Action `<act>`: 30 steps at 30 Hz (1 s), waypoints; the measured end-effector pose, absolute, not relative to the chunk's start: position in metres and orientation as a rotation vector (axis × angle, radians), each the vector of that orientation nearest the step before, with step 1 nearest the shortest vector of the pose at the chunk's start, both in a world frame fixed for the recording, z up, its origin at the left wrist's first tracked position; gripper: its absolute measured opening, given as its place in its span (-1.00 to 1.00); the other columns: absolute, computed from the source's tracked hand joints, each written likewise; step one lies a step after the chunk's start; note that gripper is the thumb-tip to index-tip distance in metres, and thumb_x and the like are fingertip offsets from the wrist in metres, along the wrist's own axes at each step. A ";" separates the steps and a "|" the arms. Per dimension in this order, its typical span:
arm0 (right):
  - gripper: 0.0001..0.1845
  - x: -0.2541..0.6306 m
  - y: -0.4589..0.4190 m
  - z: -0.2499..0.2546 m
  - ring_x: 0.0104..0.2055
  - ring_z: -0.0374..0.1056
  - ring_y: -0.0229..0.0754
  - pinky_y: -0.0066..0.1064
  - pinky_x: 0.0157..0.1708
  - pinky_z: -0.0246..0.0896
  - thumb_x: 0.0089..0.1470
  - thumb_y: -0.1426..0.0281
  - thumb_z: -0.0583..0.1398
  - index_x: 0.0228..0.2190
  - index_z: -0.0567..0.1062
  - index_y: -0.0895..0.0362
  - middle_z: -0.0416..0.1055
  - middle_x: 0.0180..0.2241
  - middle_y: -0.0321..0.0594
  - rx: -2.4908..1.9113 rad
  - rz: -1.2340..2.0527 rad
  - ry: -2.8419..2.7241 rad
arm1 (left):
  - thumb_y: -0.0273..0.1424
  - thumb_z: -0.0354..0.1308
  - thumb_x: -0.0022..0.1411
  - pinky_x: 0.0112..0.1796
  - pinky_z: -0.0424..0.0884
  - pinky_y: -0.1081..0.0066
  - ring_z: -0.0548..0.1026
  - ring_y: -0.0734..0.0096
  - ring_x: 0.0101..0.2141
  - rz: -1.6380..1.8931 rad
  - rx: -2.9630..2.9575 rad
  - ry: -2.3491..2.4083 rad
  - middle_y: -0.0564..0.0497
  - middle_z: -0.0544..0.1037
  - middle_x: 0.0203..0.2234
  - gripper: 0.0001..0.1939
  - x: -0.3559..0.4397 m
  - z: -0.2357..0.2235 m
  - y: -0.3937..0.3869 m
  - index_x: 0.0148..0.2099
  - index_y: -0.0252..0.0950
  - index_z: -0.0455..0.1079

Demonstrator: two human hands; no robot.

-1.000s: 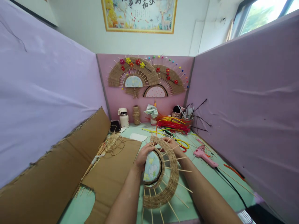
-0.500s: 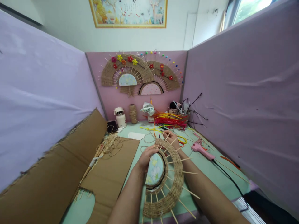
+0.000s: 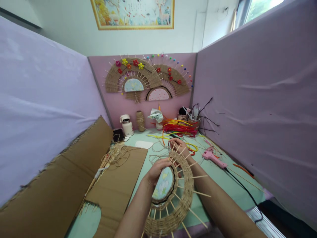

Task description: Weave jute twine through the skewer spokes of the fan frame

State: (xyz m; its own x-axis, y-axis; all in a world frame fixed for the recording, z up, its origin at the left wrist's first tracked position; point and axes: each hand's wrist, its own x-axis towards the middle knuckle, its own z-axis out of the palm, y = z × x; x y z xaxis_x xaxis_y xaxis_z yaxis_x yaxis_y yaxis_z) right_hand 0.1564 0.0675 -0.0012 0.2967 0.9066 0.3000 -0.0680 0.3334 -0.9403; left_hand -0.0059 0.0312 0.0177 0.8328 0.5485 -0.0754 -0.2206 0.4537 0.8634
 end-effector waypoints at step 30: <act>-0.72 0.153 0.063 -0.012 -0.57 0.20 -0.33 -0.47 -0.54 0.09 -0.21 0.22 0.29 -0.56 0.42 0.19 0.34 -0.59 -0.34 -1.088 1.152 -1.292 | -0.14 0.26 -0.09 -0.52 0.22 0.51 0.34 0.54 -0.62 1.118 1.036 0.786 0.10 0.43 -0.64 -0.64 -0.003 -0.003 0.064 -0.43 -0.34 0.32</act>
